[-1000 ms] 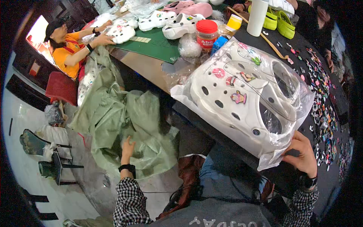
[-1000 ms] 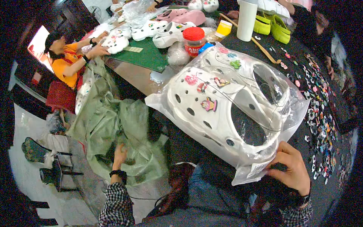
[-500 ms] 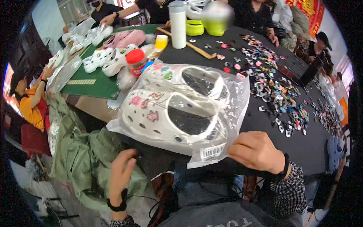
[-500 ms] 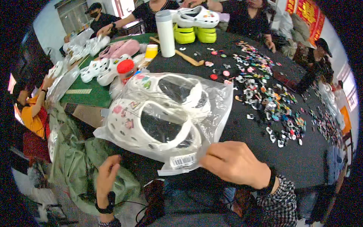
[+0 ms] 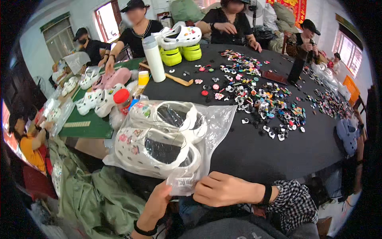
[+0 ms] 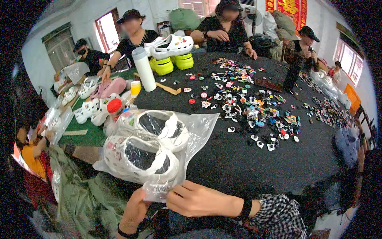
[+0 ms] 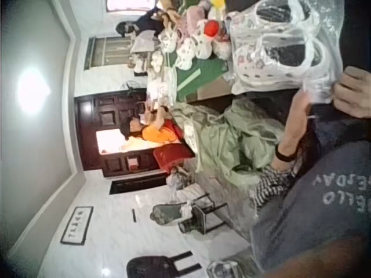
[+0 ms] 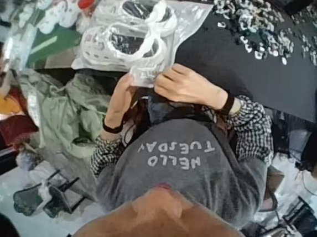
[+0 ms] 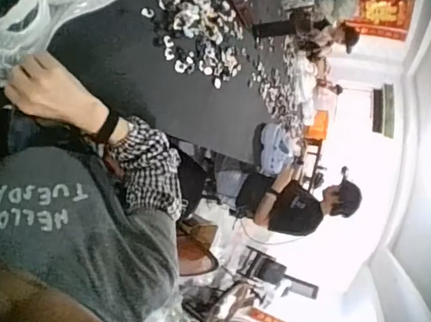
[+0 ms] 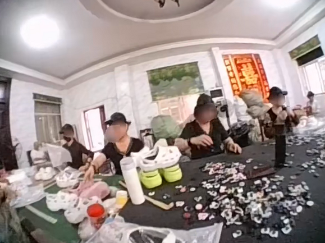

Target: Manually attaching various decorative charms into the holes of clog-style shoes at a manufacturing finishing table.

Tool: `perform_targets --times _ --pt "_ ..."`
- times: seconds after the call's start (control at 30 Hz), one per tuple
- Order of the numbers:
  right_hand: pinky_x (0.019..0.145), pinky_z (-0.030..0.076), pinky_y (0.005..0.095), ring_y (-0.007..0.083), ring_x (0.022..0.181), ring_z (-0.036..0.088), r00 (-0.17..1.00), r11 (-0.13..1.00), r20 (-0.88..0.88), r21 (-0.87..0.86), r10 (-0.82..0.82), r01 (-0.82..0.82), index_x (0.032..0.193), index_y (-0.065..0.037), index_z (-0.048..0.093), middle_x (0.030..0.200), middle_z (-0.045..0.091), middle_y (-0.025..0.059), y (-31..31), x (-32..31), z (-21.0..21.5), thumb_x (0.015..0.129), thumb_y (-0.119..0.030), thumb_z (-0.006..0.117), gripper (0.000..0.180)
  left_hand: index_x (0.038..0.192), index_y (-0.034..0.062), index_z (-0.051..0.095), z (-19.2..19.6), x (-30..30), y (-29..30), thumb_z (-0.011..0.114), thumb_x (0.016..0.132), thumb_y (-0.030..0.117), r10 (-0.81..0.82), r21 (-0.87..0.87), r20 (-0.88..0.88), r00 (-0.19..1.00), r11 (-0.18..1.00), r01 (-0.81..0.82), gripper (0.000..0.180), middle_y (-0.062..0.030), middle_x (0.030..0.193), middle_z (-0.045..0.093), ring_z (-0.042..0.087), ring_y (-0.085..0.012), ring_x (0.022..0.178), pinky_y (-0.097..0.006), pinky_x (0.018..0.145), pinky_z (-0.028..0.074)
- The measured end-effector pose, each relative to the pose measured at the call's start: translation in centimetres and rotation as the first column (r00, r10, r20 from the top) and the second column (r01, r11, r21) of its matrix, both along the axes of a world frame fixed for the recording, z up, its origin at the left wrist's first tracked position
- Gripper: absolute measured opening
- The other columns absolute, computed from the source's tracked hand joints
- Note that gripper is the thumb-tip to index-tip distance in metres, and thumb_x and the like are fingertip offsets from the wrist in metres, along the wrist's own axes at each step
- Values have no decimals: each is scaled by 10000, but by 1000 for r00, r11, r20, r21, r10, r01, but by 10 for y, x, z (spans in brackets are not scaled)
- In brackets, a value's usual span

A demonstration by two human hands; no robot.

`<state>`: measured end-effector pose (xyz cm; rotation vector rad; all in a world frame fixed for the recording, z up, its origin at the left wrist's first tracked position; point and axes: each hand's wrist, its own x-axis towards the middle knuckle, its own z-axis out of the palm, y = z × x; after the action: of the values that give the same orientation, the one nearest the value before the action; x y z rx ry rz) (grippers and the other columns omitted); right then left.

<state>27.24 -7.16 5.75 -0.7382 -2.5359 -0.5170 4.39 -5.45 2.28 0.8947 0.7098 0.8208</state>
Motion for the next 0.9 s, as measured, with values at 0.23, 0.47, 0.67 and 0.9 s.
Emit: perform_targets --times 0.23,0.47,0.67,0.9 --pt "635 420 244 121 751 532 999 998 -35 -38 40 -42 820 -111 560 837 506 -6 3 4 -1 732 -192 617 132 1165 -76 599 -33 -29 -19 547 942 83 -129 38 -229 965 989 141 279 -82 1054 664 583 -116 977 -283 900 452" --pt "714 459 244 126 852 578 971 972 -25 28 236 -235 882 -107 581 932 572 -5 -9 8 0 795 -193 599 123 1092 -31 634 -35 -11 -31 551 988 126 -378 78 -135 916 917 391 206 -53 971 661 592 -120 905 -275 843 464" --pt "746 492 248 136 855 614 977 990 185 72 107 -123 892 -121 646 965 625 0 1 18 27 768 -171 646 134 1090 -27 626 -47 -13 -24 520 1007 152 -424 148 -30 905 894 423 225 -58 999 644 572 -124 916 -290 853 452" --pt "665 482 289 170 815 570 983 986 157 148 -95 72 878 -115 595 886 566 14 76 79 37 694 -159 608 189 1094 -31 633 -62 -28 -24 542 1002 185 -475 163 -64 877 862 479 252 -61 997 646 575 -128 893 -296 846 461"
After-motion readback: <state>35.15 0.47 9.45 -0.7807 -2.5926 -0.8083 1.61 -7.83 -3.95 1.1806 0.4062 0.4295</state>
